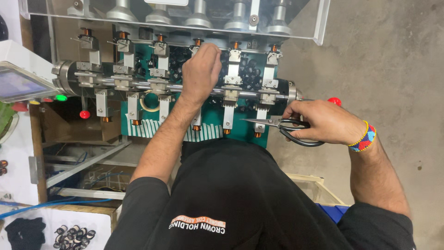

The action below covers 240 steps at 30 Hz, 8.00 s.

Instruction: The person operates a benchtop cap-lining machine at a factory workstation. They load a black spool of material, place small black cap components into the machine's stations, pull the machine lever, trim parts with scissors, and wipe components with a black cloth.

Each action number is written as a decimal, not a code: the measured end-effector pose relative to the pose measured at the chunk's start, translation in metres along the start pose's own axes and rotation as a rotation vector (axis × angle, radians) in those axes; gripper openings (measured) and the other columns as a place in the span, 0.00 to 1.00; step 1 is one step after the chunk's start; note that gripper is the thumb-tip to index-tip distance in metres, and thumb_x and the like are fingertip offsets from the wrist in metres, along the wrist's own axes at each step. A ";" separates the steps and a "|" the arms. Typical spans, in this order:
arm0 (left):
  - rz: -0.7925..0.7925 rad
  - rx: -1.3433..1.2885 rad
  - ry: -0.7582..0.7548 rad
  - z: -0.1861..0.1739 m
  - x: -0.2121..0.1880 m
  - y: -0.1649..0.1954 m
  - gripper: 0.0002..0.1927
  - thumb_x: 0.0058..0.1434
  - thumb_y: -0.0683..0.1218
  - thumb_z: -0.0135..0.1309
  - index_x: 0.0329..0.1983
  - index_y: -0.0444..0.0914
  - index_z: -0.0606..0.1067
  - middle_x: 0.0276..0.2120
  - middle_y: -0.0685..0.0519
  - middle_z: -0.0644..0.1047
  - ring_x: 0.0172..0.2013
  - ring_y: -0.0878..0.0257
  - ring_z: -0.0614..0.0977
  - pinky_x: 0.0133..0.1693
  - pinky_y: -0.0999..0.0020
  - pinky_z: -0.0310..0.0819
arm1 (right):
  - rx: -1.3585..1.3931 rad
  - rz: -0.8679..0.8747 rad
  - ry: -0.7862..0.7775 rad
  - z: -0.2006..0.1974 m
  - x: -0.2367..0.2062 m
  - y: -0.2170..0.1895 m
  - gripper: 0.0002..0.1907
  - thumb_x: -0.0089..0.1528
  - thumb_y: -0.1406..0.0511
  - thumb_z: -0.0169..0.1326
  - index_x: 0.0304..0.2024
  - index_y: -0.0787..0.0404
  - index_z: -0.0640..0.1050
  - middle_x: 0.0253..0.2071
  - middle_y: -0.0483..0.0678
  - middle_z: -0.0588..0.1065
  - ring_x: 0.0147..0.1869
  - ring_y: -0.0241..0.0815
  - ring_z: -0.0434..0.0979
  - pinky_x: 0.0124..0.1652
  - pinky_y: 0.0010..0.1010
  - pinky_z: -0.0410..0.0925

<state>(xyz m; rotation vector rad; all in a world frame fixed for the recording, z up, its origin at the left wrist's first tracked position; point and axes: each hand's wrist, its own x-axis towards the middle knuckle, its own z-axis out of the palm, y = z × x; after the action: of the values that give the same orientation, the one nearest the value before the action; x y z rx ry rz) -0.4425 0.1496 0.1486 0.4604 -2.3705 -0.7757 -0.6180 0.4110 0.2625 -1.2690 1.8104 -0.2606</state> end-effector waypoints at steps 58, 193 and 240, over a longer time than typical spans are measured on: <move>-0.390 0.135 -0.023 -0.149 -0.022 -0.148 0.12 0.60 0.53 0.66 0.31 0.40 0.83 0.30 0.51 0.77 0.31 0.54 0.82 0.33 0.56 0.73 | -0.049 -0.164 0.182 0.038 0.208 -0.149 0.34 0.53 0.48 0.65 0.51 0.64 0.75 0.42 0.57 0.81 0.45 0.55 0.82 0.44 0.42 0.72; -0.382 0.096 0.005 -0.335 -0.058 -0.319 0.11 0.61 0.52 0.66 0.32 0.39 0.83 0.30 0.49 0.77 0.31 0.53 0.80 0.32 0.55 0.71 | -0.060 -0.090 0.193 0.118 0.336 -0.343 0.32 0.53 0.52 0.66 0.53 0.63 0.74 0.46 0.56 0.80 0.49 0.54 0.81 0.46 0.42 0.72; -0.070 0.189 0.041 -0.244 -0.065 -0.229 0.06 0.61 0.42 0.63 0.32 0.37 0.78 0.33 0.50 0.81 0.32 0.49 0.81 0.36 0.51 0.72 | -0.258 0.489 1.032 0.302 0.247 -0.021 0.20 0.61 0.61 0.64 0.52 0.61 0.76 0.45 0.55 0.78 0.50 0.56 0.79 0.50 0.41 0.73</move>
<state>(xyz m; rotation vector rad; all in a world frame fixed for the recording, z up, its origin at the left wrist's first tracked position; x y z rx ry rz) -0.2071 -0.0977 0.1367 0.6340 -2.4109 -0.5694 -0.3984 0.2846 -0.0355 -0.8309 3.0461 -0.4655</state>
